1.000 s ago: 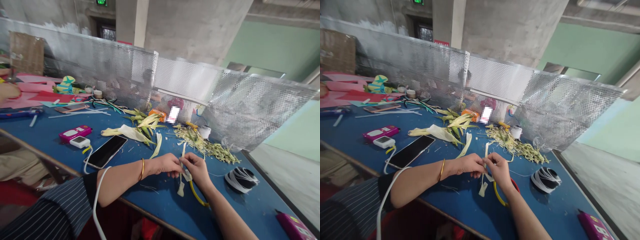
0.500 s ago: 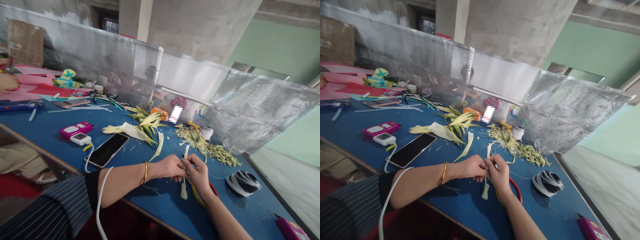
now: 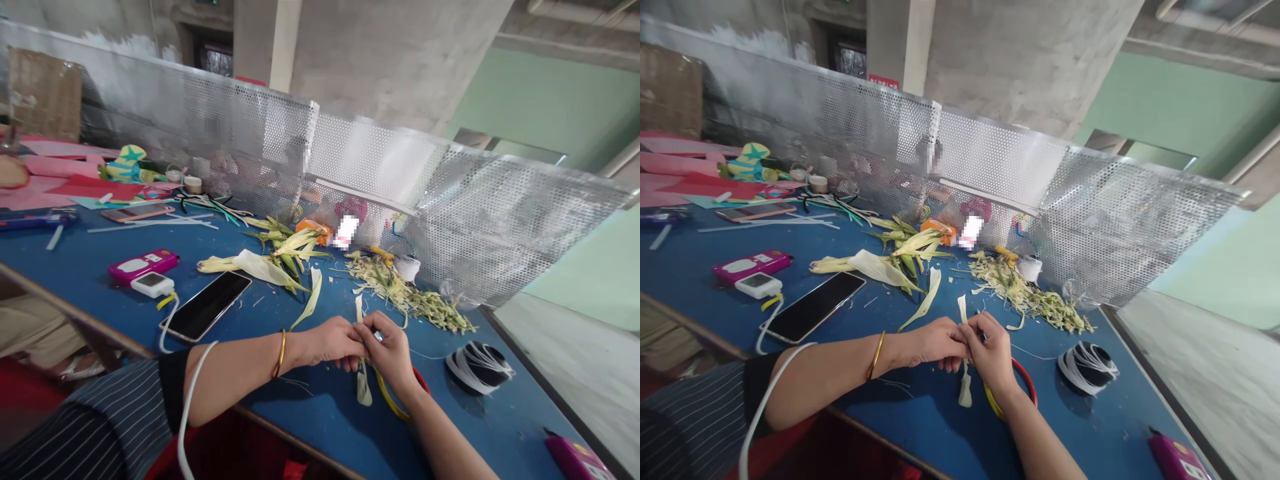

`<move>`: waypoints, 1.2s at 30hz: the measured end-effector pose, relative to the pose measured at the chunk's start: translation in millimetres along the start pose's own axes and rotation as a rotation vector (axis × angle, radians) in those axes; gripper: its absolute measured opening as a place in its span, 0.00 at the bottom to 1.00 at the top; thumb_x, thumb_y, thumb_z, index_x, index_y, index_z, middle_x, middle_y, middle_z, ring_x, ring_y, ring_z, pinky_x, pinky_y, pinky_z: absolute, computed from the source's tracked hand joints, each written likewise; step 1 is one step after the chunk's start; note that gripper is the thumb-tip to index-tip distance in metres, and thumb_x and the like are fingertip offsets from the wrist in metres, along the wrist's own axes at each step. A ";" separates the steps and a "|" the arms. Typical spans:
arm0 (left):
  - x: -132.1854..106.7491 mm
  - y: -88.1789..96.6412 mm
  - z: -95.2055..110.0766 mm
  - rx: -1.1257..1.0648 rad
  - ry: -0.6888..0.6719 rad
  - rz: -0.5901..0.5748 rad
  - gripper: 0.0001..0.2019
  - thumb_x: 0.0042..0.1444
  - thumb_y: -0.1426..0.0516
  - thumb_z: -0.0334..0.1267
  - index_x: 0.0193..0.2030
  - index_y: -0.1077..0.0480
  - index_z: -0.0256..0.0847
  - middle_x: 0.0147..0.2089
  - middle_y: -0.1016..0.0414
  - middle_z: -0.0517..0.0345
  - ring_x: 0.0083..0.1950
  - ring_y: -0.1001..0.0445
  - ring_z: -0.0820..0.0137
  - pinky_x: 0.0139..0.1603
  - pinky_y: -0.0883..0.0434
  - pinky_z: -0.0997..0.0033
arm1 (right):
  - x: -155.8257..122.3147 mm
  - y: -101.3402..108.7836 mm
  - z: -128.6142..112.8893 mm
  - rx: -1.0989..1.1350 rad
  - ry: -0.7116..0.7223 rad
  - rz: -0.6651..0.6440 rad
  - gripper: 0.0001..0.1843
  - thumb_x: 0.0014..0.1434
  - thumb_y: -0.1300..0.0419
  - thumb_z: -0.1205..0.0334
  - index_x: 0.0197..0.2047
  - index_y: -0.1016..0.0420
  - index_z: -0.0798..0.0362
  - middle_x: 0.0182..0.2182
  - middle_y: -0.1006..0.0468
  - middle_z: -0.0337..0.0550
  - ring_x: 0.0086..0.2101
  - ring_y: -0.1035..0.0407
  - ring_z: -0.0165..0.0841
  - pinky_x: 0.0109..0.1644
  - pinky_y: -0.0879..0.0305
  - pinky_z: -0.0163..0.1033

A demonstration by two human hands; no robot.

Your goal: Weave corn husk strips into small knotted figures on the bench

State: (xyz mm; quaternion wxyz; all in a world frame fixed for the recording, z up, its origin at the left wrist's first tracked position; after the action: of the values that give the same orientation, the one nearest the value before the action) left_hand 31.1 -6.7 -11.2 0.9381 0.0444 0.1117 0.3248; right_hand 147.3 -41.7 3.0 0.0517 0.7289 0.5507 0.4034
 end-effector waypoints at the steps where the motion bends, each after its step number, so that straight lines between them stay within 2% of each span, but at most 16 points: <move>1: -0.4 0.1 0.3 0.001 0.000 -0.001 0.11 0.46 0.43 0.35 0.16 0.34 0.38 0.16 0.33 0.63 0.18 0.35 0.77 0.20 0.39 0.76 | 0.3 0.5 -0.7 -0.004 0.010 -0.001 0.15 0.60 0.42 0.59 0.22 0.33 0.51 0.21 0.34 0.36 0.24 0.39 0.29 0.30 0.42 0.34; 9: 4.9 1.8 -8.8 -0.044 0.003 -0.010 0.11 0.48 0.41 0.39 0.19 0.33 0.38 0.18 0.31 0.63 0.19 0.34 0.76 0.22 0.38 0.75 | 3.5 5.6 4.0 -0.030 0.053 0.008 0.16 0.60 0.42 0.58 0.22 0.35 0.51 0.21 0.36 0.35 0.24 0.40 0.29 0.30 0.42 0.34; 18: 4.7 -0.1 -3.8 0.002 -0.006 -0.124 0.11 0.48 0.40 0.38 0.18 0.30 0.38 0.19 0.30 0.62 0.21 0.32 0.75 0.25 0.34 0.74 | 0.8 4.3 0.7 0.031 0.026 0.002 0.17 0.59 0.42 0.58 0.20 0.36 0.51 0.20 0.37 0.35 0.24 0.42 0.29 0.29 0.44 0.35; 23: 0.4 1.3 3.0 -0.040 0.049 -0.048 0.13 0.47 0.39 0.40 0.17 0.32 0.38 0.17 0.31 0.63 0.19 0.34 0.76 0.23 0.37 0.75 | 4.6 8.6 4.6 0.072 -0.030 0.031 0.17 0.57 0.40 0.56 0.20 0.36 0.51 0.20 0.38 0.35 0.24 0.43 0.29 0.30 0.44 0.35; 26: 1.2 1.7 2.3 -0.068 0.059 -0.057 0.14 0.47 0.38 0.42 0.18 0.32 0.38 0.18 0.30 0.63 0.20 0.34 0.77 0.23 0.37 0.75 | 4.6 8.0 12.0 0.142 -0.123 0.031 0.18 0.55 0.38 0.52 0.21 0.35 0.52 0.19 0.38 0.34 0.23 0.44 0.28 0.29 0.44 0.35; 29: 3.3 3.9 0.3 -0.098 0.071 -0.076 0.14 0.46 0.36 0.45 0.20 0.30 0.37 0.19 0.29 0.62 0.21 0.33 0.76 0.23 0.38 0.75 | 5.0 8.1 17.9 0.230 -0.204 0.016 0.19 0.56 0.39 0.47 0.23 0.30 0.52 0.20 0.32 0.37 0.25 0.39 0.30 0.30 0.41 0.36; 33: 4.9 15.1 2.3 -0.213 0.076 0.000 0.19 0.43 0.34 0.51 0.23 0.30 0.37 0.21 0.29 0.61 0.23 0.32 0.75 0.23 0.39 0.74 | 9.5 13.2 17.3 0.266 -0.222 -0.062 0.23 0.61 0.45 0.43 0.30 0.23 0.54 0.26 0.24 0.43 0.30 0.32 0.34 0.38 0.36 0.38; 36: 5.7 26.0 6.3 -0.285 0.047 0.065 0.23 0.47 0.38 0.58 0.27 0.28 0.35 0.24 0.27 0.59 0.24 0.31 0.74 0.24 0.38 0.73 | 11.5 13.9 13.1 0.274 -0.223 -0.192 0.22 0.61 0.45 0.43 0.35 0.22 0.54 0.29 0.23 0.43 0.33 0.31 0.35 0.39 0.35 0.38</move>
State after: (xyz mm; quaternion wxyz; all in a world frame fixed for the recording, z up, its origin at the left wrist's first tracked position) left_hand 21.3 17.2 -2.1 0.9210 -0.0933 0.0851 0.3685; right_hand 167.2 -32.6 7.6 0.0512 0.7133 0.6584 0.2346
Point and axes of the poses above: each hand's wrist, its own x-axis towards the middle knuckle, its own y-axis out of the back of the hand, z = x × y, the point moved 4 cm from there along x, towards the middle knuckle
